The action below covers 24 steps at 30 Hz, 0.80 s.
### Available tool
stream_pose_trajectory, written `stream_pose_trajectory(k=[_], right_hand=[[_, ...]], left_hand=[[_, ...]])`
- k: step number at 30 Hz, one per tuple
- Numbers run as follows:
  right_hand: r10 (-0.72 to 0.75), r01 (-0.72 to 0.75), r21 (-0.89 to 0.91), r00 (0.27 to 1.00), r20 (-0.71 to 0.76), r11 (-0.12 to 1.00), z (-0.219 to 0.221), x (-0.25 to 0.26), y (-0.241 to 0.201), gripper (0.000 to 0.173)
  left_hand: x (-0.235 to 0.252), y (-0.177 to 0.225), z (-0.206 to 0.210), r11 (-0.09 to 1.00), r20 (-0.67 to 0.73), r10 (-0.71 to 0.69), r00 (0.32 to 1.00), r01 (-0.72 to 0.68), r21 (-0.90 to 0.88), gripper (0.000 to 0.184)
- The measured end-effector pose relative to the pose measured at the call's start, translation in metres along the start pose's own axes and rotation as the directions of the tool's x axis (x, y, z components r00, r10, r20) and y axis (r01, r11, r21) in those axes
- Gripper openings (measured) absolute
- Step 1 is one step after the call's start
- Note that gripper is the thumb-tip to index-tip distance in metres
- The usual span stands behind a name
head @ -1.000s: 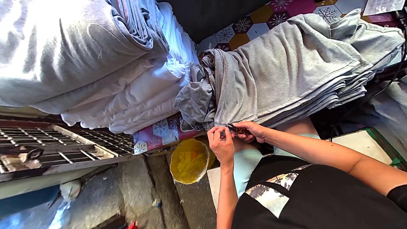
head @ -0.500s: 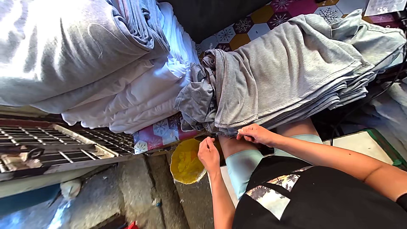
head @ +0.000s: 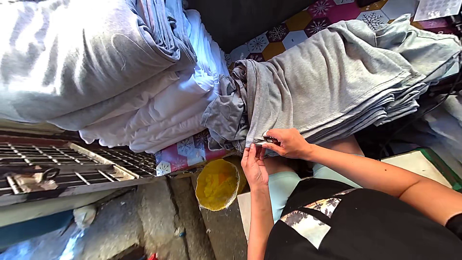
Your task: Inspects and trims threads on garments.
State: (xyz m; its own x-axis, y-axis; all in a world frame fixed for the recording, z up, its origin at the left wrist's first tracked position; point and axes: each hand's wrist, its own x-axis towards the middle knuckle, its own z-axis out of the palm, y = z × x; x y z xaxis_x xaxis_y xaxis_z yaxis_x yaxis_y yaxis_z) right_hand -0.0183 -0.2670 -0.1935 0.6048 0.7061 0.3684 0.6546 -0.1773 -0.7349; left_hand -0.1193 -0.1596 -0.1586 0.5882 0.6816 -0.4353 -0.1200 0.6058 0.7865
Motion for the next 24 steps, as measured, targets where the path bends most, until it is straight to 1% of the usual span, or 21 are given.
stream_pose_trajectory(k=[5, 9, 15, 18, 24], right_hand=[[-0.088, 0.089, 0.030, 0.995, -0.041, 0.996, 0.001, 0.003, 0.006, 0.032], [-0.137, 0.144, 0.058, 0.985, -0.104, 0.988, 0.002, 0.003, 0.010, 0.030], [-0.130, 0.141, 0.053, 0.976, -0.175, 0.989, 0.004, -0.003, 0.009, 0.032], [-0.102, 0.121, 0.101, 0.980, -0.173, 0.987, 0.004, -0.006, 0.008, 0.033], [-0.120, 0.138, 0.117, 0.981, -0.153, 0.983, 0.003, 0.000, 0.004, 0.032]], left_hand=[[-0.004, 0.008, 0.003, 0.997, 0.024, -0.071, 0.997, 0.070, 0.012, 0.020], [-0.006, 0.013, 0.006, 0.996, 0.045, -0.089, 0.995, 0.088, 0.029, 0.021], [-0.012, 0.015, 0.011, 0.997, 0.042, -0.069, 0.997, 0.068, 0.022, 0.021], [-0.014, 0.016, 0.012, 0.998, 0.050, -0.051, 0.997, 0.049, 0.043, 0.022], [-0.015, 0.017, 0.011, 0.993, 0.067, -0.014, 0.998, 0.005, 0.121, 0.022]])
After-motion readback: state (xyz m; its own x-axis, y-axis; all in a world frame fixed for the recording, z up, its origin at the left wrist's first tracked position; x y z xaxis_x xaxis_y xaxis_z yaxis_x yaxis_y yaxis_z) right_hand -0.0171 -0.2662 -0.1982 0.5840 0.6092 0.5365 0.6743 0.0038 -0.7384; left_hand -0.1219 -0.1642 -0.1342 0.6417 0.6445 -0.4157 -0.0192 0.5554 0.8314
